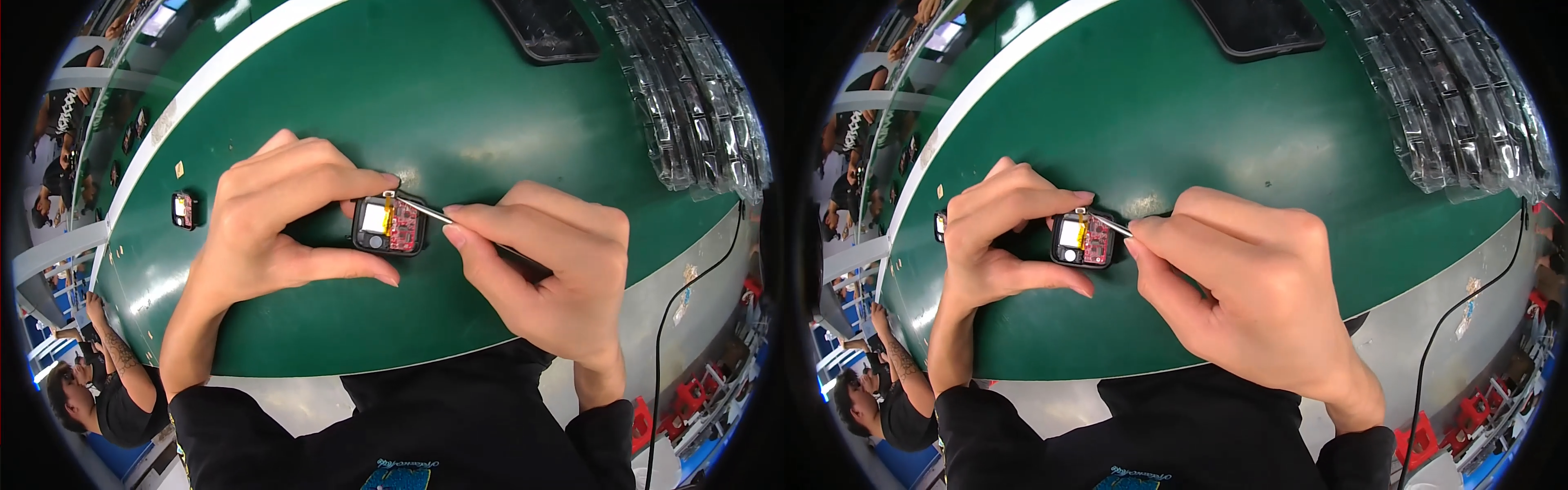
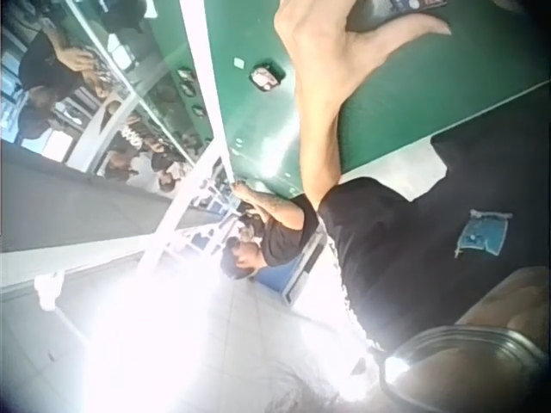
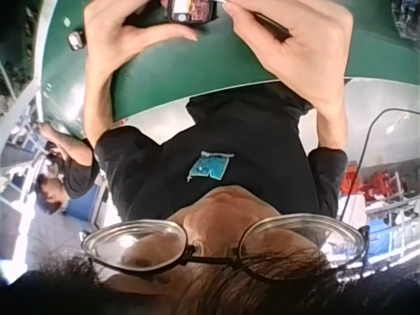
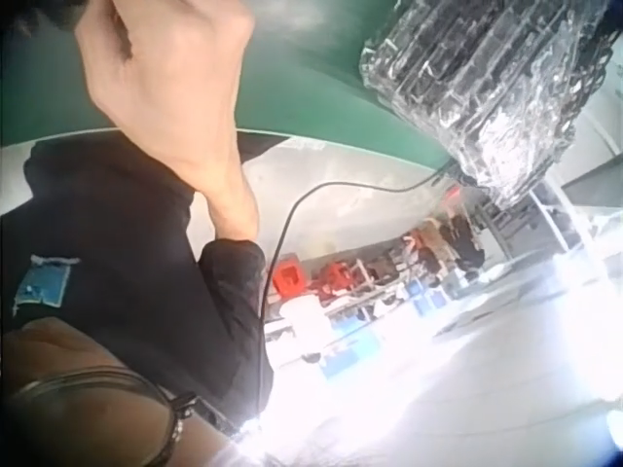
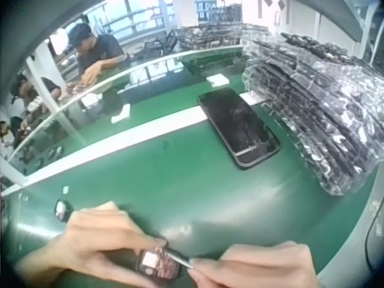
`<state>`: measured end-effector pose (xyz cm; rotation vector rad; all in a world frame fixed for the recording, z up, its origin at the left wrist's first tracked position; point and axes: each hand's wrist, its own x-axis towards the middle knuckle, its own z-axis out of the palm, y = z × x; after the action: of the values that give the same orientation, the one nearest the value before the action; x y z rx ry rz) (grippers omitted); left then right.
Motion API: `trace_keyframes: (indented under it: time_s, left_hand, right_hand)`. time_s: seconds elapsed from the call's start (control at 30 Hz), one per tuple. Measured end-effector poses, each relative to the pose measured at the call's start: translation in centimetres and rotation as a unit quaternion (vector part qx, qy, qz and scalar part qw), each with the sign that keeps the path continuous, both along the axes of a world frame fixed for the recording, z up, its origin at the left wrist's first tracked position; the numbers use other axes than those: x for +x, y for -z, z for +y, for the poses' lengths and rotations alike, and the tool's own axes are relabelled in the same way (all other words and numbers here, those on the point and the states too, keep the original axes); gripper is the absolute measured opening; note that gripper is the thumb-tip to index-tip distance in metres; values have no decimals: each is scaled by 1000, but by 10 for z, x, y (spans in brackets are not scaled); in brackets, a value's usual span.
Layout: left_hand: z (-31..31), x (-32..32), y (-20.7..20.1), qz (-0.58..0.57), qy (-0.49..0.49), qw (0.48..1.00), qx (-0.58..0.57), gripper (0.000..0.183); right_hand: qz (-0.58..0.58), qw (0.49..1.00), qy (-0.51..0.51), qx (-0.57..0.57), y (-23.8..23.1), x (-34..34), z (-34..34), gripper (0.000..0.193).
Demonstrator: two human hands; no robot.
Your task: Manually assemble internal components of smart watches on a production line.
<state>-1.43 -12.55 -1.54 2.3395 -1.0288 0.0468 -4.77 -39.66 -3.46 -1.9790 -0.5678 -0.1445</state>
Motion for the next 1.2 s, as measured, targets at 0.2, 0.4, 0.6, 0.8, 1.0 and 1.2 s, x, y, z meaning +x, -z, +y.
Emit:
trace_keyframes:
  time_s: [0.2,0.4,0.6,0.8,1.0,1.2]
  left_hand:
    - [5,-1,4,15,-16,1000,-16,79]
    - [10,3,2,21,2,1000,-20,76]
    - [8,3,0,38,6,999,-18,77]
    - [8,2,0,44,-5,999,-10,76]
    - [8,0,-2,36,-11,999,-7,74]
    - [11,0,-3,45,-15,999,-14,72]
  right_hand:
    - [-14,1000,8,-1,0,1,2,18]
    - [-31,999,-2,-17,-1,2,4,16]
    - [-39,999,2,-21,0,3,2,17]
    - [-65,998,3,-17,0,0,0,21]
    - [-130,991,22,-23,8,-3,7,29]
    - [-175,984,13,-25,8,-1,9,32]
